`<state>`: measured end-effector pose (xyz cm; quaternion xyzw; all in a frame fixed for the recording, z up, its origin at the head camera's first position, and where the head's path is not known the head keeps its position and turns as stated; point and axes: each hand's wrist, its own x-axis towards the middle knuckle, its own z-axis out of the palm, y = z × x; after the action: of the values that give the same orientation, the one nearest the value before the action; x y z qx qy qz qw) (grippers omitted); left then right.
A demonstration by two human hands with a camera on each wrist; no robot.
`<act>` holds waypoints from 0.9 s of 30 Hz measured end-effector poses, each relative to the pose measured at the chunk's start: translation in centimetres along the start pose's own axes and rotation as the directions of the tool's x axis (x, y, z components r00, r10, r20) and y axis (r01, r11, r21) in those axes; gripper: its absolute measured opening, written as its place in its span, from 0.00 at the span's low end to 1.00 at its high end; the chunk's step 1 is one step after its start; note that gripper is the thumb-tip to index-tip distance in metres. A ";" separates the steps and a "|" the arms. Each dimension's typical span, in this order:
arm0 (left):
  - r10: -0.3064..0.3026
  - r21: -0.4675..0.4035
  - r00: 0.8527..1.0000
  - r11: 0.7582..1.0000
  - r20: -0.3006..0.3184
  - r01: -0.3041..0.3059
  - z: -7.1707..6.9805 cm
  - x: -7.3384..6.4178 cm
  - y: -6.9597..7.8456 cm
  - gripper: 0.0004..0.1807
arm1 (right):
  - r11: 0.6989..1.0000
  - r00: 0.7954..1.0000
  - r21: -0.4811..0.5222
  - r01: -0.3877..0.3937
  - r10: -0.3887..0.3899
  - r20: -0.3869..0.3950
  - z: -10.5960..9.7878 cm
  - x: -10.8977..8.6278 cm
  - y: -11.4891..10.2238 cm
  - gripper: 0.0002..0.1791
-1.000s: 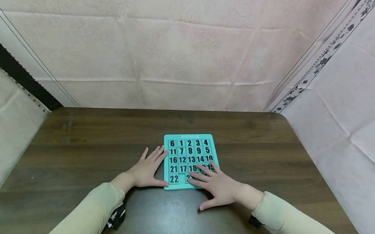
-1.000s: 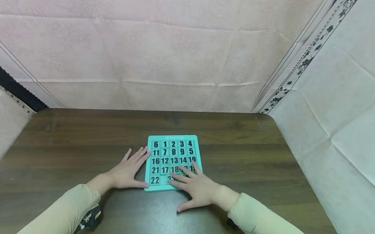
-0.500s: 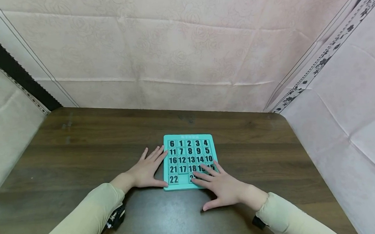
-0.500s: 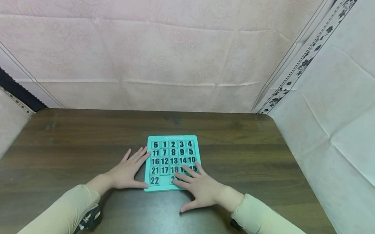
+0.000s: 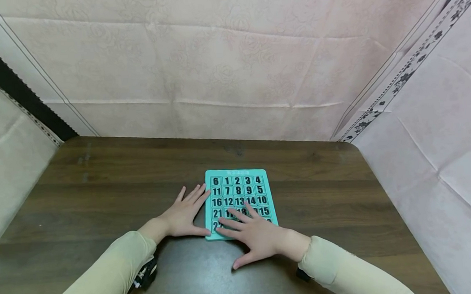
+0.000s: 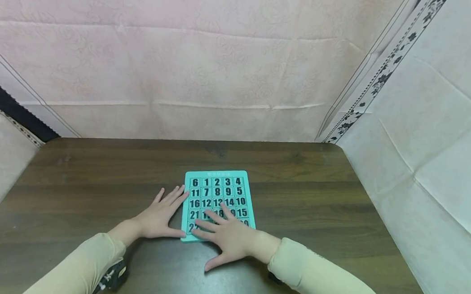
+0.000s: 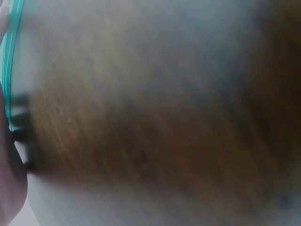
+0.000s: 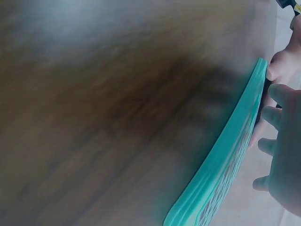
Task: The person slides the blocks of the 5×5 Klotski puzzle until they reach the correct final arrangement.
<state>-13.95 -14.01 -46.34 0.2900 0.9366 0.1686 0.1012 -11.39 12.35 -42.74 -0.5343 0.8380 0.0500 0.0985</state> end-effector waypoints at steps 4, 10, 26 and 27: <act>0.005 -0.006 1.000 1.000 0.000 -0.005 0.0 0.0 0.0 0.59 | 1.000 1.000 -0.002 0.004 -0.004 0.020 0.1 0.4 -0.1 0.47; -0.003 -0.002 1.000 1.000 0.007 0.003 0.1 0.1 -0.1 0.60 | 0.999 0.999 0.033 -0.014 0.013 0.030 0.3 0.1 0.1 0.47; 0.001 -0.013 1.000 1.000 -0.010 -0.001 0.3 0.1 -0.2 0.60 | 0.996 0.999 0.074 -0.044 0.042 0.027 0.3 -2.1 1.0 0.46; -0.001 -0.013 1.000 1.000 -0.009 0.001 0.3 0.1 -0.2 0.60 | 0.996 0.999 0.075 -0.045 0.043 0.027 0.3 -2.1 1.0 0.46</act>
<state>-14.09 -14.02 -46.73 0.2883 0.9360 0.1760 0.0987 -11.40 14.73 -42.58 -0.5109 0.8496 0.0273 0.1280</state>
